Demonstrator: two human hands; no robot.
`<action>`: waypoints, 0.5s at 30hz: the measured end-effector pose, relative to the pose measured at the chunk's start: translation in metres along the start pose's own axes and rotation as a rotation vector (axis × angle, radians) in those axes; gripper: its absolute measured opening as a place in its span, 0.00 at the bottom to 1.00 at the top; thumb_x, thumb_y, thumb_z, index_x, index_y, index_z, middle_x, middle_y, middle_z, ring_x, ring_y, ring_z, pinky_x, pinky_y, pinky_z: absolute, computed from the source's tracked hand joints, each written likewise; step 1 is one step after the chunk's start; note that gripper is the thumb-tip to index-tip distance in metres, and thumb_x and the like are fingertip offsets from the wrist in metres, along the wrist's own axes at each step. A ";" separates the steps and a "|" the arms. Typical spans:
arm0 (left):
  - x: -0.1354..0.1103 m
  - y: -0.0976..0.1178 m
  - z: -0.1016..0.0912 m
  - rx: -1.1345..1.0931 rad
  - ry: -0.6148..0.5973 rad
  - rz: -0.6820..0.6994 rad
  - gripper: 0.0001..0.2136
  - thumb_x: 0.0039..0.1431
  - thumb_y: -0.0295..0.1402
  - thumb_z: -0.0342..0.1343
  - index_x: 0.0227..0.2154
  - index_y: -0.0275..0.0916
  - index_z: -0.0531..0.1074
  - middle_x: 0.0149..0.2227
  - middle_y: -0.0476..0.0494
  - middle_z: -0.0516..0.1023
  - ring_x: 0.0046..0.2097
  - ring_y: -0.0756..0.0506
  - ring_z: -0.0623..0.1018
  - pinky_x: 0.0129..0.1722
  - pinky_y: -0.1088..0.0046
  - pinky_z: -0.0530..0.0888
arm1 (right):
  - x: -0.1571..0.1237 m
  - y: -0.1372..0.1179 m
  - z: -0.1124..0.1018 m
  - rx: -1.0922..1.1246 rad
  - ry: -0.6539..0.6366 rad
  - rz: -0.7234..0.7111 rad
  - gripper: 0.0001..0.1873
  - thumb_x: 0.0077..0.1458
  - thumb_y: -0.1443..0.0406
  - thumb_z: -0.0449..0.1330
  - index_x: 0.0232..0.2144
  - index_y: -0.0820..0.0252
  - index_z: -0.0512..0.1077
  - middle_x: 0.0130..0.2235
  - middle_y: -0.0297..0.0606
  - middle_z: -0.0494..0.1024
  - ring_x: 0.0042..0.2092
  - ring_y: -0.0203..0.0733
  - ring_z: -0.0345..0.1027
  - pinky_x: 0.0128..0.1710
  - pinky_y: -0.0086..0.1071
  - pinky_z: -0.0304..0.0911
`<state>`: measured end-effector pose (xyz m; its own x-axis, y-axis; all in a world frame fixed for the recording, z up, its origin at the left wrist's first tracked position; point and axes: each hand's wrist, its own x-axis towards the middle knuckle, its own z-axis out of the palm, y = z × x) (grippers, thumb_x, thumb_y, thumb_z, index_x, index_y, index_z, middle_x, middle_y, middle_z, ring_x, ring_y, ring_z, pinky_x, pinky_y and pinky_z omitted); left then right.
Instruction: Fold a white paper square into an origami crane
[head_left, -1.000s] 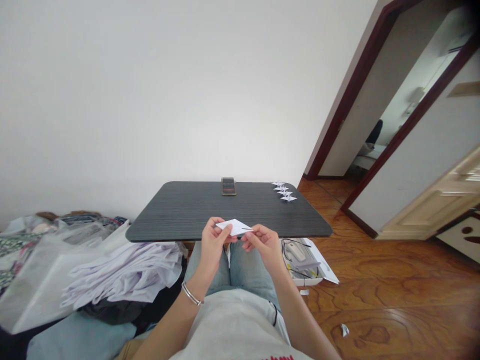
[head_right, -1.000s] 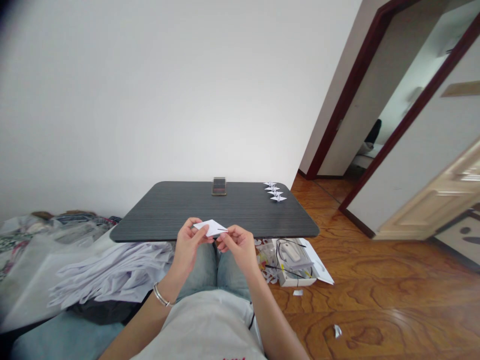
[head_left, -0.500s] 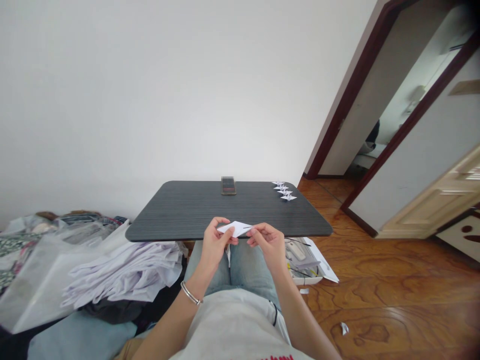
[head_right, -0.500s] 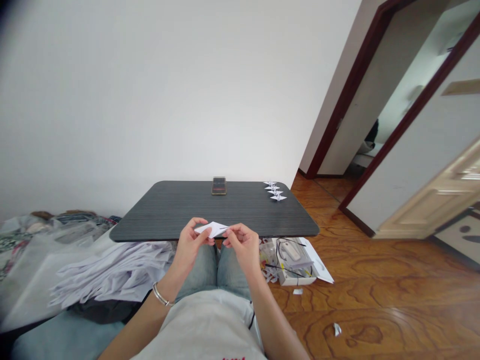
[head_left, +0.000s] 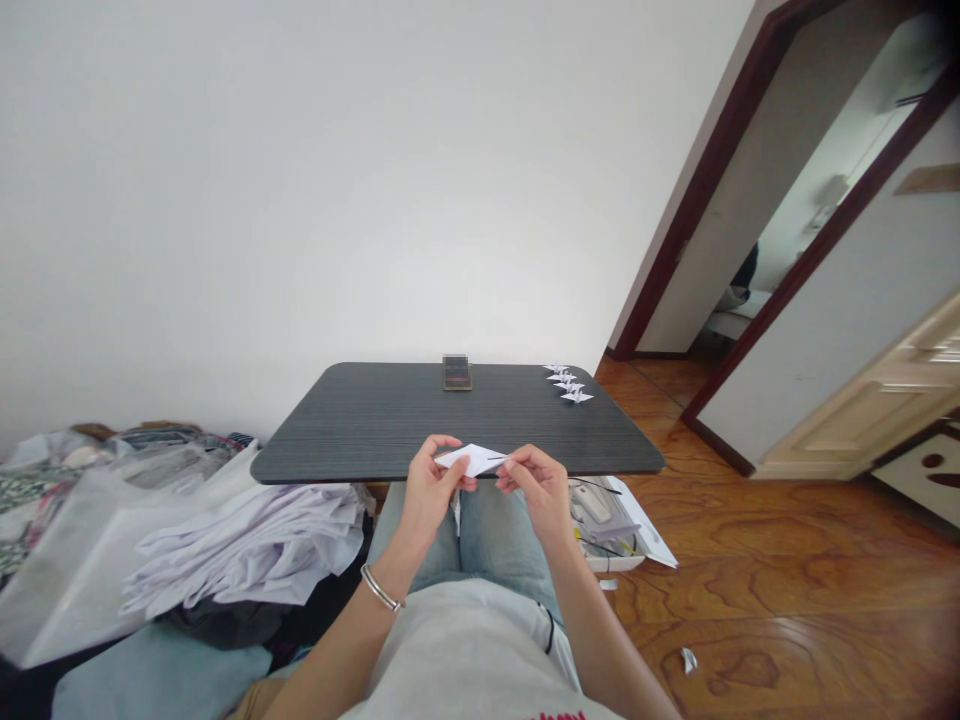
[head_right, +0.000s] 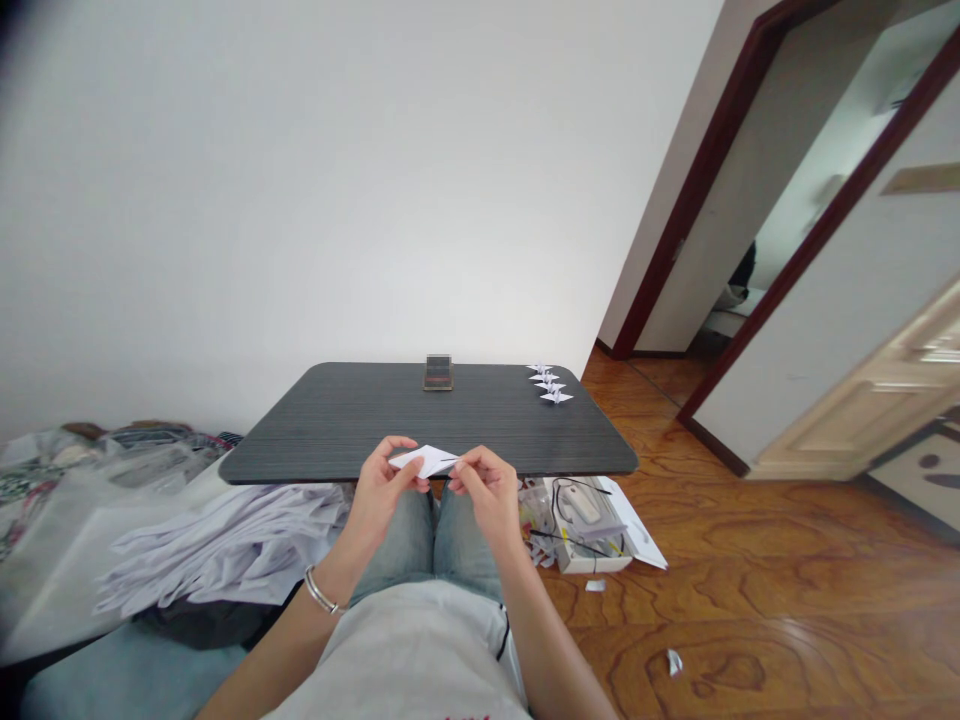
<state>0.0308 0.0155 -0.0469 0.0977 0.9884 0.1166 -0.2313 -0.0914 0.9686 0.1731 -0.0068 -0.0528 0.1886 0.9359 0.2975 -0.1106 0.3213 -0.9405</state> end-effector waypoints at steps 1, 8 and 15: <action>0.000 0.000 0.000 0.008 0.003 0.003 0.17 0.45 0.36 0.60 0.36 0.37 0.62 0.21 0.51 0.76 0.19 0.52 0.74 0.21 0.80 0.70 | 0.000 0.000 0.000 0.004 -0.009 -0.001 0.09 0.47 0.62 0.60 0.21 0.61 0.69 0.21 0.33 0.73 0.22 0.33 0.67 0.21 0.24 0.62; 0.001 -0.003 -0.003 0.076 0.035 0.058 0.14 0.48 0.35 0.58 0.37 0.37 0.62 0.19 0.52 0.74 0.19 0.52 0.74 0.21 0.81 0.69 | 0.002 0.001 -0.002 0.011 -0.092 0.026 0.11 0.49 0.59 0.58 0.23 0.60 0.70 0.22 0.33 0.73 0.23 0.33 0.67 0.22 0.24 0.62; -0.001 0.000 -0.002 0.155 0.076 0.157 0.12 0.50 0.35 0.57 0.37 0.37 0.63 0.23 0.51 0.74 0.21 0.51 0.74 0.23 0.79 0.71 | 0.004 0.007 -0.001 -0.087 -0.090 0.040 0.15 0.50 0.55 0.58 0.23 0.61 0.70 0.22 0.34 0.73 0.23 0.33 0.67 0.22 0.24 0.62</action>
<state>0.0291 0.0147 -0.0472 -0.0023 0.9662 0.2576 -0.0857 -0.2569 0.9626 0.1738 -0.0010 -0.0585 0.0974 0.9581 0.2692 -0.0307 0.2733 -0.9614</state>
